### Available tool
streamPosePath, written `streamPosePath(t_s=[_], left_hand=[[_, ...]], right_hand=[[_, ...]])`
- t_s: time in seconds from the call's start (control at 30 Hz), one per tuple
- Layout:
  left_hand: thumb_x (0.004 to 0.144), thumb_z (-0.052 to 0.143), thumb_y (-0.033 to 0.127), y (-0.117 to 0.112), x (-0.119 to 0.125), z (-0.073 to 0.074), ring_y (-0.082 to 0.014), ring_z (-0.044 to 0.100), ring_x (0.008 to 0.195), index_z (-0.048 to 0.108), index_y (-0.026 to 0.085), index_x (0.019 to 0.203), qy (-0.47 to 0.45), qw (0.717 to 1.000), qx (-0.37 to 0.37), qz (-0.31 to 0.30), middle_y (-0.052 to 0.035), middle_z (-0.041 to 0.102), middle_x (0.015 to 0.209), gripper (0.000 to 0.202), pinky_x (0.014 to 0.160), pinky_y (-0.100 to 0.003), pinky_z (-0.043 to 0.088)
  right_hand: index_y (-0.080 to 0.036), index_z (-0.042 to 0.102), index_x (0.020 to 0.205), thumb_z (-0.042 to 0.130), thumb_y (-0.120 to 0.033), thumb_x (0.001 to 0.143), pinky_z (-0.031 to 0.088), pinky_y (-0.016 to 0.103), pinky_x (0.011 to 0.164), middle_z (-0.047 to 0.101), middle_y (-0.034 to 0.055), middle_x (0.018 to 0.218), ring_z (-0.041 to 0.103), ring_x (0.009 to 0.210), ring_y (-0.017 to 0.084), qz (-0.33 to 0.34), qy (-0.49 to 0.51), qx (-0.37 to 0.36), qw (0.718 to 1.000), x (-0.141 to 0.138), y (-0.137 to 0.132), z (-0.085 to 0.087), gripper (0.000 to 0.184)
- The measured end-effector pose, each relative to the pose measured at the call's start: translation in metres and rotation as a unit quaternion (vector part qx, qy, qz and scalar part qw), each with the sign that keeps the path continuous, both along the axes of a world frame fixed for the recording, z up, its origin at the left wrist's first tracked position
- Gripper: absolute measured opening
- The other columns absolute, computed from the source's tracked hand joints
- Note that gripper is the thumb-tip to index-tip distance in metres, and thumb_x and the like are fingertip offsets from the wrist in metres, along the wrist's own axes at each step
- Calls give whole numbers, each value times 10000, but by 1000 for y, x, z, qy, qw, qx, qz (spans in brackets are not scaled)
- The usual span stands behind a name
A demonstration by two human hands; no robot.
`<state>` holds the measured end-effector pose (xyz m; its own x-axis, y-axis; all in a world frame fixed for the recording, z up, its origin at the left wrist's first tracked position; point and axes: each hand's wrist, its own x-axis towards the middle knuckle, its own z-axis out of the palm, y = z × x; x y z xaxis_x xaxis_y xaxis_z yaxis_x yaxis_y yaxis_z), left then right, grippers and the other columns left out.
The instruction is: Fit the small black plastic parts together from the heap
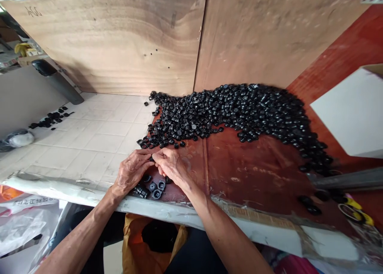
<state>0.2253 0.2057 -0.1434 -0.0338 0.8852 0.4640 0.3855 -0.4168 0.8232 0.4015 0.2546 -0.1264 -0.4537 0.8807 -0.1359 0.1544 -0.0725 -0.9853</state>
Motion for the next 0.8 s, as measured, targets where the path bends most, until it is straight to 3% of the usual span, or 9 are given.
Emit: streamPosePath(t_s=[0.1, 0.2, 0.27, 0.33, 0.47, 0.7, 0.8], left_hand=[[862, 827, 284, 1, 1, -2, -194, 720, 993, 722, 216, 988, -70, 997, -32, 12, -47, 737, 1069, 178, 937, -356, 592], [853, 839, 328, -1, 2, -2, -197, 718, 993, 696, 205, 996, -148, 986, -77, 0, -42, 727, 1069, 237, 945, -365, 600], [856, 837, 320, -4, 1, -1, -214, 720, 1037, 699, 202, 980, -125, 991, -53, -4, -53, 731, 1095, 220, 968, -382, 595], [885, 810, 285, -6, 0, -1, -225, 723, 1070, 711, 208, 966, -48, 999, -1, -2, -67, 742, 1111, 148, 974, -391, 589], [966, 700, 213, -8, -2, 0, -216, 728, 1086, 720, 225, 1038, 110, 990, 78, -33, -91, 752, 1142, 76, 949, -371, 598], [996, 625, 187, -9, -2, 1, -195, 728, 1032, 724, 241, 1028, 188, 976, 87, -66, -85, 745, 1123, 117, 917, -347, 605], [961, 693, 214, -7, -1, 1, -197, 721, 1036, 736, 236, 981, 119, 989, 64, -56, -72, 746, 1100, 53, 938, -353, 591]], right_hand=[[-200, 668, 926, 626, -373, 891, 459, 231, 524, 657, -8, 659, 608, 552, 147, -15, 13, 104, 994, 3, -1, 3, 182], [-210, 658, 949, 626, -363, 885, 483, 239, 575, 690, 9, 766, 635, 624, 151, -19, 25, 187, 982, 5, -5, 7, 169], [-214, 633, 909, 617, -359, 874, 455, 235, 532, 642, -20, 659, 591, 553, 142, -12, 40, 144, 989, 4, -6, 8, 149], [-212, 617, 872, 629, -380, 855, 422, 230, 485, 583, -49, 557, 530, 477, 133, -3, 75, 48, 996, 2, -7, 5, 169], [-193, 601, 732, 732, -422, 769, 357, 222, 428, 555, -48, 534, 440, 417, 95, 15, 150, -103, 983, 0, -4, -4, 266], [-189, 551, 641, 821, -417, 686, 285, 213, 379, 534, -31, 578, 389, 424, 72, 44, 152, -212, 964, 6, 1, -7, 357], [-195, 553, 689, 741, -429, 781, 343, 217, 411, 540, -33, 554, 427, 424, 89, 39, 129, -145, 980, 6, -2, 2, 314]])
